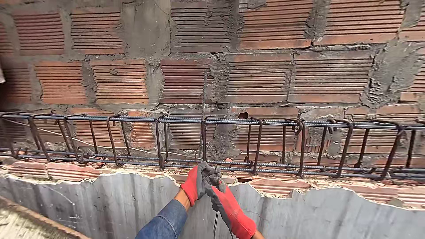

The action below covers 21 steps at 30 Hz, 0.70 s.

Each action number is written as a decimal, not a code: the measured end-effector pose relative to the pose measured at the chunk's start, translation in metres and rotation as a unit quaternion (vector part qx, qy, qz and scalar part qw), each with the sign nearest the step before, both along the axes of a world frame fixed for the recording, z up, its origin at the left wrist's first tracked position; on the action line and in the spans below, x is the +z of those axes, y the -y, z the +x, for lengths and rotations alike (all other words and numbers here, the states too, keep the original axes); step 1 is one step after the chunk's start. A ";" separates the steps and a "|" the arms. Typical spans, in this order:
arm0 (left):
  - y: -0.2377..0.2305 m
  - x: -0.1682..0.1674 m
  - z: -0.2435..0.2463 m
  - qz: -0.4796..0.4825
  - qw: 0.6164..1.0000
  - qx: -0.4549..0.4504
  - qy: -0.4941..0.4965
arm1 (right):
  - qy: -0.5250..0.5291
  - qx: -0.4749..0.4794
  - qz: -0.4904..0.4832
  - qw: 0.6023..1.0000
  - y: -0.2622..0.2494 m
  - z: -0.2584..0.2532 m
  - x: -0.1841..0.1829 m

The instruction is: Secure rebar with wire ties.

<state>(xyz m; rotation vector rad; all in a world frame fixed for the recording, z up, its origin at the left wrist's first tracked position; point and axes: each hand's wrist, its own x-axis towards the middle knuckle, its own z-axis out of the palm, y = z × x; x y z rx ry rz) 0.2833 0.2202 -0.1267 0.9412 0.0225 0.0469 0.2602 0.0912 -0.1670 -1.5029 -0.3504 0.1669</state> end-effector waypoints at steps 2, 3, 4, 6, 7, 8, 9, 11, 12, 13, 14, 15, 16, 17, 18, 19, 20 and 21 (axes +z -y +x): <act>0.002 -0.007 0.002 -0.027 0.999 -0.021 0.012 | -0.001 0.012 0.003 1.000 0.003 0.006 -0.010; 0.002 -0.008 0.004 -0.027 0.999 -0.040 0.017 | 0.004 0.015 -0.012 1.000 0.004 0.007 -0.014; 0.002 -0.011 0.006 -0.021 0.998 -0.050 0.023 | 0.018 0.016 -0.040 0.999 0.006 0.006 -0.017; 0.001 -0.009 0.007 0.013 0.998 -0.055 0.034 | 0.060 0.006 -0.121 0.991 0.004 0.005 -0.015; -0.001 -0.007 0.006 0.031 0.998 -0.054 0.034 | 0.083 0.000 -0.154 0.985 0.003 0.006 -0.015; -0.003 -0.007 0.006 0.047 0.997 -0.055 0.032 | 0.100 -0.003 -0.175 0.980 0.002 0.007 -0.017; -0.003 -0.008 0.005 0.059 0.996 -0.057 0.032 | 0.110 -0.007 -0.184 0.977 0.003 0.007 -0.020; -0.001 -0.011 0.004 0.095 0.994 -0.041 0.035 | 0.095 -0.008 -0.165 0.982 0.004 0.002 -0.022; 0.000 -0.009 0.000 0.129 0.991 -0.023 0.038 | 0.083 -0.002 -0.155 0.984 0.003 -0.001 -0.020; 0.001 -0.006 -0.005 0.169 0.985 -0.003 0.040 | 0.078 0.003 -0.154 0.985 0.004 -0.003 -0.019; 0.002 -0.003 -0.012 0.206 0.978 0.013 0.041 | 0.085 0.004 -0.175 0.981 0.006 -0.004 -0.018; 0.001 0.002 -0.019 0.241 0.970 0.021 0.036 | 0.103 -0.002 -0.217 0.971 0.010 -0.005 -0.017; 0.000 0.005 -0.025 0.280 0.959 0.027 0.029 | 0.129 -0.014 -0.274 0.953 0.013 -0.005 -0.014; -0.001 0.007 -0.030 0.321 0.946 0.028 0.029 | 0.157 -0.027 -0.326 0.932 0.017 -0.005 -0.011; -0.002 0.009 -0.034 0.357 0.933 0.023 0.030 | 0.184 -0.038 -0.364 0.912 0.020 -0.006 -0.009; -0.002 0.010 -0.035 0.370 0.928 0.027 0.024 | 0.206 -0.043 -0.389 0.897 0.022 -0.006 -0.007; -0.003 0.012 -0.038 0.378 0.925 0.032 0.016 | 0.220 -0.041 -0.402 0.888 0.022 -0.007 -0.005; -0.002 0.012 -0.036 0.373 0.927 0.043 0.007 | 0.225 -0.032 -0.404 0.886 0.023 -0.006 -0.004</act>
